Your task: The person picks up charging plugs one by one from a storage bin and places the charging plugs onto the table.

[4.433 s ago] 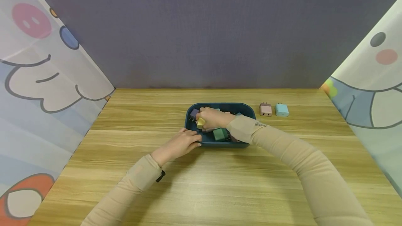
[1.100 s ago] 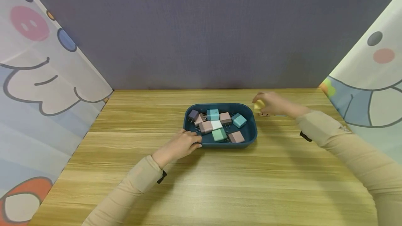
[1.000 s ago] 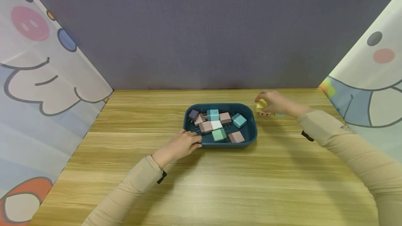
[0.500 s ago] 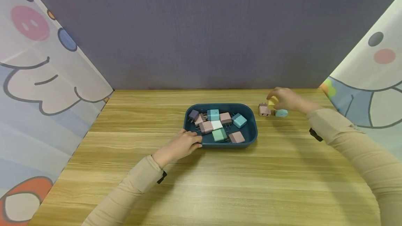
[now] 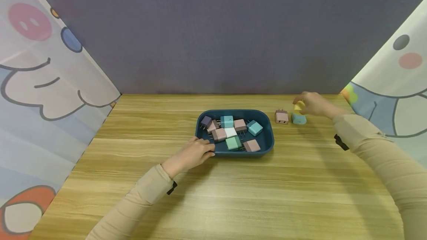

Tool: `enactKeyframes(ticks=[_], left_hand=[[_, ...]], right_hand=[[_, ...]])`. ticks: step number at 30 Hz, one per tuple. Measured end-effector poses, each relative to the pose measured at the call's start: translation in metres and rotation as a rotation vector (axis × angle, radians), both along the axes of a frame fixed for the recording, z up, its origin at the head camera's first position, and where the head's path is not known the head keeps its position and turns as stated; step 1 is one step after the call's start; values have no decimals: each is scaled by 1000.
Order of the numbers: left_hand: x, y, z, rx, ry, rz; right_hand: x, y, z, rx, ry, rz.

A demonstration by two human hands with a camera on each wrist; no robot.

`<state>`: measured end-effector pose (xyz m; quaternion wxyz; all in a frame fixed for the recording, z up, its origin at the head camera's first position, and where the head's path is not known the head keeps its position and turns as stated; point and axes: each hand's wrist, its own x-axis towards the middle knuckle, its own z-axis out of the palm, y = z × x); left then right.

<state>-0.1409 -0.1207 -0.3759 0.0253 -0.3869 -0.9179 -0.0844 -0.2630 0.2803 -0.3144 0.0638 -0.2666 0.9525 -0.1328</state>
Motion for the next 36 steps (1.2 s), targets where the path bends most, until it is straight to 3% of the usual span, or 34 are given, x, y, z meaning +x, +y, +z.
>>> enactKeyframes(ticks=[14, 25, 36], left_hand=[[2, 1, 0, -12, 6, 7], [3, 2, 1, -13, 15, 7], [3, 2, -1, -20, 21, 14]], right_hand=[[-10, 28, -8, 47, 4, -31], [-10, 45, -16, 57, -39, -64], [-9, 53, -21, 83, -138, -133]])
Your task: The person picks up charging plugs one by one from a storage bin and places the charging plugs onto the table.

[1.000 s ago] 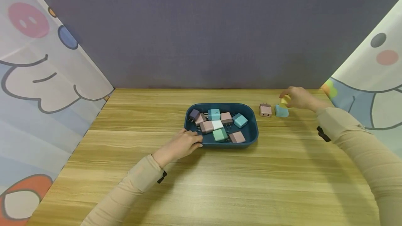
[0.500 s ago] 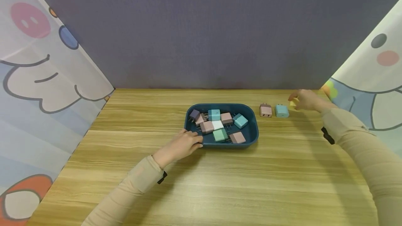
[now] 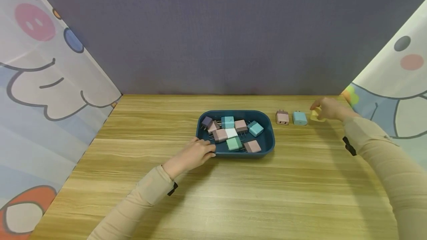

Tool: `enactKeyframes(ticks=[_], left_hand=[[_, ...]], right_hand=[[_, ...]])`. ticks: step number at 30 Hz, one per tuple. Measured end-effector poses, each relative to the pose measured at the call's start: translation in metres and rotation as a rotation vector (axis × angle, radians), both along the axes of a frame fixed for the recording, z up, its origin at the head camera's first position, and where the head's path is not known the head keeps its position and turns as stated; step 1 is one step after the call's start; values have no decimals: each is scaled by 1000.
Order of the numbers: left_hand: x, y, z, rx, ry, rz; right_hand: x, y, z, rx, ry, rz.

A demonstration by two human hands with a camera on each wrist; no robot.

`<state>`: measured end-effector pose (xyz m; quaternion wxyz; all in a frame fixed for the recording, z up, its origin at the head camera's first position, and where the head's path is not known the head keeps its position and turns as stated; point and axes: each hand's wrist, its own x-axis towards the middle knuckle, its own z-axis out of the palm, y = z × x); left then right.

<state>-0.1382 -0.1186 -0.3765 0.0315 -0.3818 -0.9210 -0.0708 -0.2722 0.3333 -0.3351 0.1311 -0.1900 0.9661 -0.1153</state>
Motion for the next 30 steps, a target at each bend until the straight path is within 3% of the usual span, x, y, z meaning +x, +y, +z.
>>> enactKeyframes(ticks=[12, 30], left_hand=[[-1, 1, 0, 8, -1, -14], [-1, 0, -2, 19, 31, -19]], right_hand=[[1, 8, -8, 4, -54, -30], [2, 13, -24, -65, -33, -36]])
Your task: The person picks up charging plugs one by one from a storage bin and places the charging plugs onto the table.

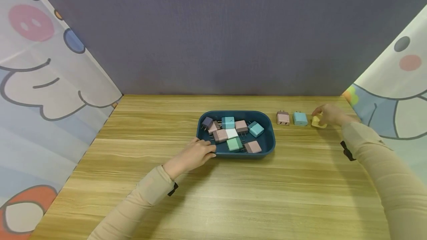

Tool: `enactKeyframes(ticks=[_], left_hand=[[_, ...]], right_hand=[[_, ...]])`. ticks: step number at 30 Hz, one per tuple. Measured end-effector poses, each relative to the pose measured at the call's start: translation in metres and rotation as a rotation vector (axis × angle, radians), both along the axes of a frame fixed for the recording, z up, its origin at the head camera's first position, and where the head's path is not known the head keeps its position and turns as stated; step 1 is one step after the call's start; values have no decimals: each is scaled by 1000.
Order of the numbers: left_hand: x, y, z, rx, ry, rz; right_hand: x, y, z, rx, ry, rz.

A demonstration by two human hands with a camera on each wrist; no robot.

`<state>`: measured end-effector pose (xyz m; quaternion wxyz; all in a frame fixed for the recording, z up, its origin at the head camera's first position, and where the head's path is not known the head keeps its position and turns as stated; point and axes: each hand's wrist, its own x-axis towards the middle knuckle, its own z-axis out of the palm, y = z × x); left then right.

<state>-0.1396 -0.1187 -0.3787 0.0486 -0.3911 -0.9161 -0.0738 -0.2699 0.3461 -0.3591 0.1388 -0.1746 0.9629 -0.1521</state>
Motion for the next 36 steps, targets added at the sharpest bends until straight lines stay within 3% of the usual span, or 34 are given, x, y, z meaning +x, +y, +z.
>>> enactKeyframes(ticks=[36], left_hand=[[-1, 1, 2, -16, -4, 9]], right_hand=[[-4, 0, -18, -12, 39, 22]])
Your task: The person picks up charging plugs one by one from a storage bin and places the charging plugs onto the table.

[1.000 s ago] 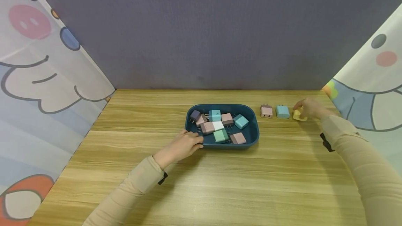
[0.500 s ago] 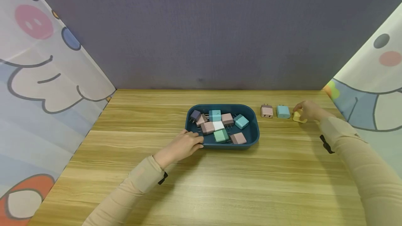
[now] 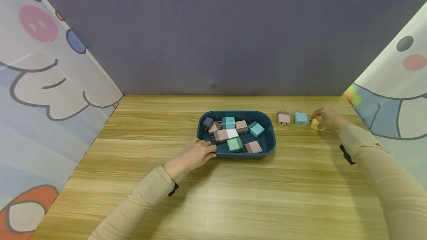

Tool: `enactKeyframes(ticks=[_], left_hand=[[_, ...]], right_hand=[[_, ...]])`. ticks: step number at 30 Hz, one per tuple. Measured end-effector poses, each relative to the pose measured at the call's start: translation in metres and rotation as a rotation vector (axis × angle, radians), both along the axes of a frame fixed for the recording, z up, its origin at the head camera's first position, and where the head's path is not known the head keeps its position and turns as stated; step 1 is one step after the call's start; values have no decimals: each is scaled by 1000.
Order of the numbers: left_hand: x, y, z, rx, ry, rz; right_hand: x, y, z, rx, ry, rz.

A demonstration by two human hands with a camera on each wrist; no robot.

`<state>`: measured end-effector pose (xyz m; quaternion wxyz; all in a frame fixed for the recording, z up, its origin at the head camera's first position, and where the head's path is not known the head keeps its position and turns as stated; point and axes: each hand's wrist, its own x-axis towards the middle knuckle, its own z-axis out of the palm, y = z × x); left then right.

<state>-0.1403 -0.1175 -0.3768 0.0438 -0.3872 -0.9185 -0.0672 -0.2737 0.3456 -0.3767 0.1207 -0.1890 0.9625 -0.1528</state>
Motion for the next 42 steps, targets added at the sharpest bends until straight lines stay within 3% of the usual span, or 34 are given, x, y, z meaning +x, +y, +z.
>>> enactKeyframes(ticks=[12, 21, 31, 42], left_hand=[[0, -1, -1, 5, -17, 3], [0, -1, 0, 10, -10, -9], [0, -1, 1, 12, 0, -19], [-1, 0, 2, 12, 5, -17]], right_hand=[[2, -1, 4, -15, -26, 1], [1, -6, 19, 22, 19, 50], [6, -24, 38, 120, 24, 98], [10, -46, 56, 142, -7, 105]])
